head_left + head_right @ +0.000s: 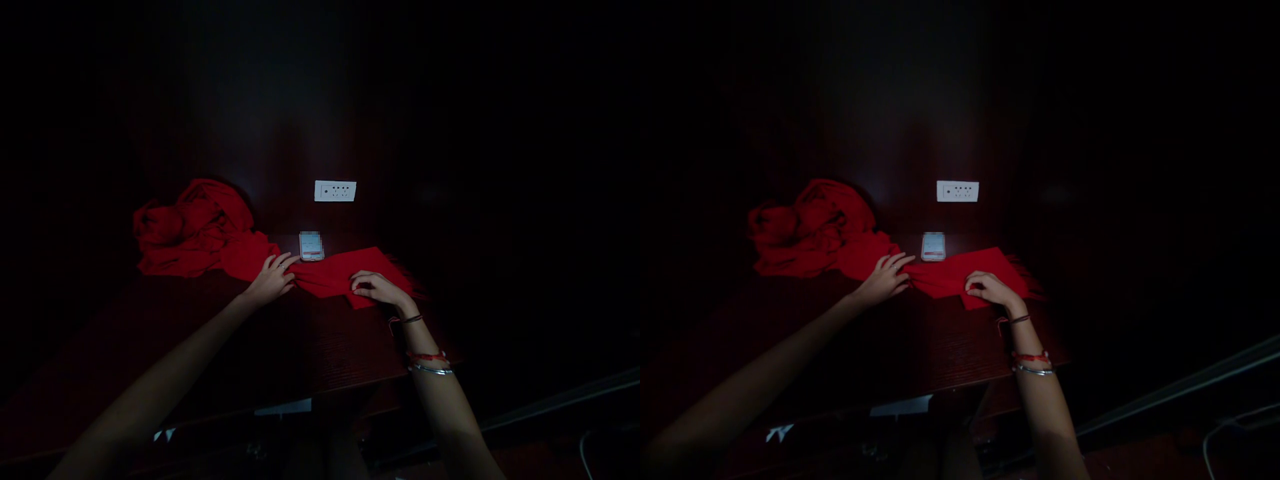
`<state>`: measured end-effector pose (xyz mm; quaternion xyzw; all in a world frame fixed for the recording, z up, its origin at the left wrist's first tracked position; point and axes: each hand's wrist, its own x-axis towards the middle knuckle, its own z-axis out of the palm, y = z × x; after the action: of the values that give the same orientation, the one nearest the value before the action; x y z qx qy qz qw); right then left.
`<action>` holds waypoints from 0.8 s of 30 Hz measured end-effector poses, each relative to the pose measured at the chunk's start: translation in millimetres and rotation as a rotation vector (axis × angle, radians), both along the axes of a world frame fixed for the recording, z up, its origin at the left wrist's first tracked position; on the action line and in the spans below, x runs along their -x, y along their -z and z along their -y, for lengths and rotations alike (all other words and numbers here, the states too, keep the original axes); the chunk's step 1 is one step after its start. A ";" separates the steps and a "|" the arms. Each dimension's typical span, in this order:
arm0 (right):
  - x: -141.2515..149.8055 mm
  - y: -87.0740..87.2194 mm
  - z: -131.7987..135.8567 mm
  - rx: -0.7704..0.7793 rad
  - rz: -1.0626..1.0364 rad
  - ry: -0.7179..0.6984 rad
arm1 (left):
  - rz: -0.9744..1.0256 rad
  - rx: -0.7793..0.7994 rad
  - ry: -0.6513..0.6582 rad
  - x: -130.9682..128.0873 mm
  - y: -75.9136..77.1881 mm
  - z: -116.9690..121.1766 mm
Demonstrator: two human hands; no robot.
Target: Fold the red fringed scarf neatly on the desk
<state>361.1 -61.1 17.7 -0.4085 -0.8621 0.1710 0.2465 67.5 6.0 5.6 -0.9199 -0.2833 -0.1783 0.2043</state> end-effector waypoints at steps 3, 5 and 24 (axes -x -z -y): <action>0.5 -0.6 0.1 0.015 -0.005 -0.005 | -0.002 0.063 0.041 -11.6 7.0 3.1; 0.3 -0.5 0.0 0.024 -0.005 -0.010 | 0.006 0.084 0.056 -18.9 8.9 4.4; -0.8 -0.2 -0.9 0.059 -0.001 -0.042 | -0.084 0.047 0.028 12.9 1.3 21.1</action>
<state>361.9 -60.2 17.9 -0.3974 -0.8649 0.2017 0.2310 54.5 -15.0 4.3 -0.9350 -0.2658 -0.1355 0.1916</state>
